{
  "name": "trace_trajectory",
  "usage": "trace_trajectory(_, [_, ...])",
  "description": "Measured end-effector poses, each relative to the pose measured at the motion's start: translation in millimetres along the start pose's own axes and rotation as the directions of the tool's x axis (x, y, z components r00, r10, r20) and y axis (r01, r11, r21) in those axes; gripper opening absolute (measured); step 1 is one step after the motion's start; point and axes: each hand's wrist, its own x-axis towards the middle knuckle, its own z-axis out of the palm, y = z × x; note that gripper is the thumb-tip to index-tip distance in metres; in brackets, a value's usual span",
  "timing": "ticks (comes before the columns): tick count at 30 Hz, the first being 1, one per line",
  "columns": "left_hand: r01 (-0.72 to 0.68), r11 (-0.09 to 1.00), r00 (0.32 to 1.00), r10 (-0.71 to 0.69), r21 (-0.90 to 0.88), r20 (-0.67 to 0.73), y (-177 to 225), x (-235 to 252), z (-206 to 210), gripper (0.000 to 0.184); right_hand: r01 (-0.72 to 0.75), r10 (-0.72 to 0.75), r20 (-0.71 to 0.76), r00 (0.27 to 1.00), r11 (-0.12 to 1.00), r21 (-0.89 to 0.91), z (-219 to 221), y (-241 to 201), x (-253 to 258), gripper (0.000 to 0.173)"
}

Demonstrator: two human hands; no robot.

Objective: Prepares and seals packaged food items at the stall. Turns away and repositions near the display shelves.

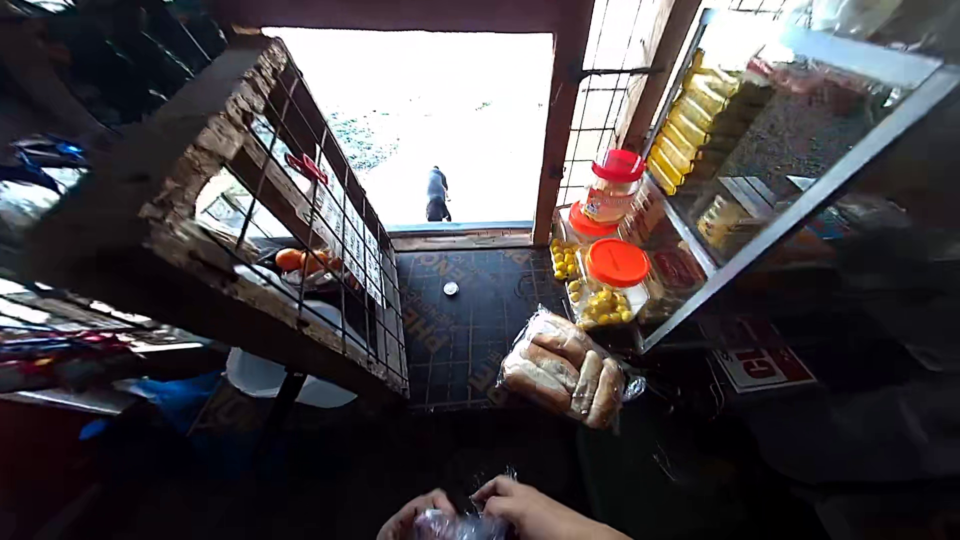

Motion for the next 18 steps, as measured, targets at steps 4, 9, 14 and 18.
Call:
trace_trajectory(4, [0.074,0.977,0.967,-0.12,-0.201,-0.227,-6.0,10.2,7.8,0.026,0.059,0.039,-0.329,0.944,0.957,0.283,14.5,-5.7,-23.6,0.027])
trace_trajectory(9, [0.275,0.959,0.931,-0.285,-0.074,-0.228,-35.6,11.4,22.1,0.036,0.319,0.277,-0.536,0.797,0.561,0.764,46.8,-2.1,-31.4,0.029])
trace_trajectory(14, [0.365,0.922,0.93,-0.353,-0.132,0.102,-52.6,-8.3,5.9,0.049,0.326,0.518,-0.523,0.677,0.426,0.844,75.0,-1.1,-23.2,0.054])
trace_trajectory(18, [0.443,0.896,0.896,-0.444,0.038,0.028,-52.6,-10.1,-1.4,0.024,-0.064,0.572,-0.687,0.447,0.787,0.614,92.8,0.2,-20.8,0.035])
